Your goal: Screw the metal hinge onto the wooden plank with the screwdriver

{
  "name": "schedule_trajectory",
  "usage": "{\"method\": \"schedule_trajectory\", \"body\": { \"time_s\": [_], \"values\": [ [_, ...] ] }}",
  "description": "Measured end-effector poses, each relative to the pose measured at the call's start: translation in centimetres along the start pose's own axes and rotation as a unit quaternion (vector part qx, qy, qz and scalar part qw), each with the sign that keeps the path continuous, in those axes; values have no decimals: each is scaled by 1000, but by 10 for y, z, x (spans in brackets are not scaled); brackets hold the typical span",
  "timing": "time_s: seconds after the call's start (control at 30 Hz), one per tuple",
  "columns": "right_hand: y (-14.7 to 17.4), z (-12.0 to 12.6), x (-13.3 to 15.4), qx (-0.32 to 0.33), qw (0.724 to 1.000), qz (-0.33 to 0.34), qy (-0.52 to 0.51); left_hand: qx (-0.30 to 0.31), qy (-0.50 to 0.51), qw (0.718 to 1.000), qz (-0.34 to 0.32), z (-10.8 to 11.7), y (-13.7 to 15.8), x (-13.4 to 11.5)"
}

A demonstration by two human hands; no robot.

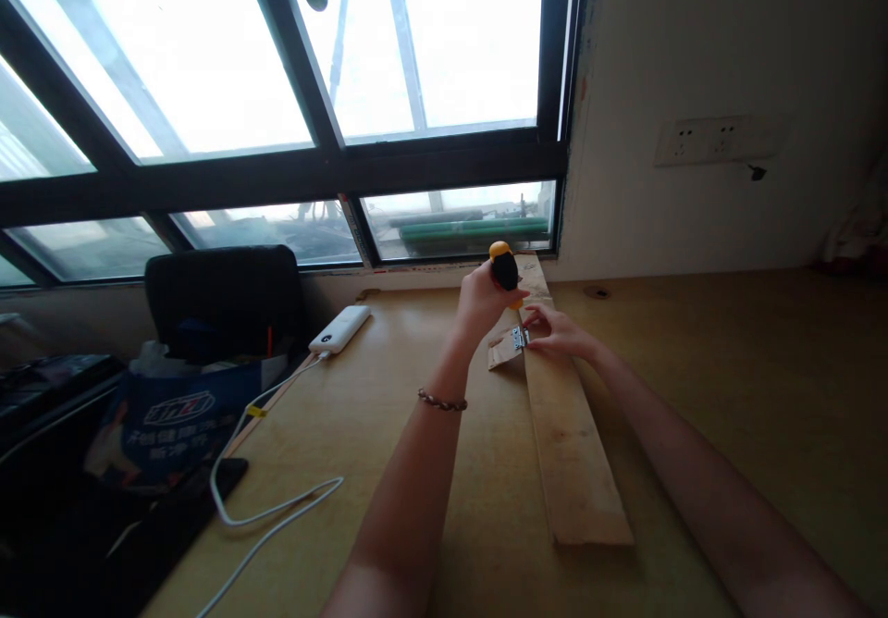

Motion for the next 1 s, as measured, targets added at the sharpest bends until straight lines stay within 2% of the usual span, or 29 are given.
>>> {"method": "schedule_trajectory", "body": {
  "time_s": [0.13, 0.27, 0.33, 0.4, 0.47, 0.53, 0.57, 0.73, 1.0],
  "values": [
    [1, 1, 1, -3, 1000, -1, 4, -30, -24, 999, 7, 1, 0, -1],
    [1, 0, 1, -1, 1000, 4, 12, -19, -37, 999, 2, 2, -1, 0],
    [0, 0, 1, -1, 1000, 7, 13, -10, -2, 1000, 9, 2, -1, 2],
    [0, 0, 1, 0, 1000, 10, 11, 28, 76, 996, 23, -2, -1, 4],
    [0, 0, 3, 0, 1000, 14, 6, 96, 160, 982, 29, -11, 0, 4],
    [1, 0, 5, 1, 1000, 18, 7, 146, 205, 968, 21, -21, 2, 1],
    [1, 0, 6, 2, 1000, 19, 10, 150, 210, 966, 15, -23, 2, 0],
    [1, 1, 7, 1, 1000, 10, 23, 56, 170, 984, 13, -25, 1, 2],
    [0, 0, 1, -2, 1000, 17, 6, 2, 159, 984, 85, -15, 2, 8]
  ]
}}
Point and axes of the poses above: each hand's wrist, its own y-axis away from the middle knuckle, its own z-axis out of the back of the hand, x = y × z, the point moved 6 cm from there along -y, towards the middle knuckle, and after that the axes turned 6 degrees about x, right-handed, at the moved point
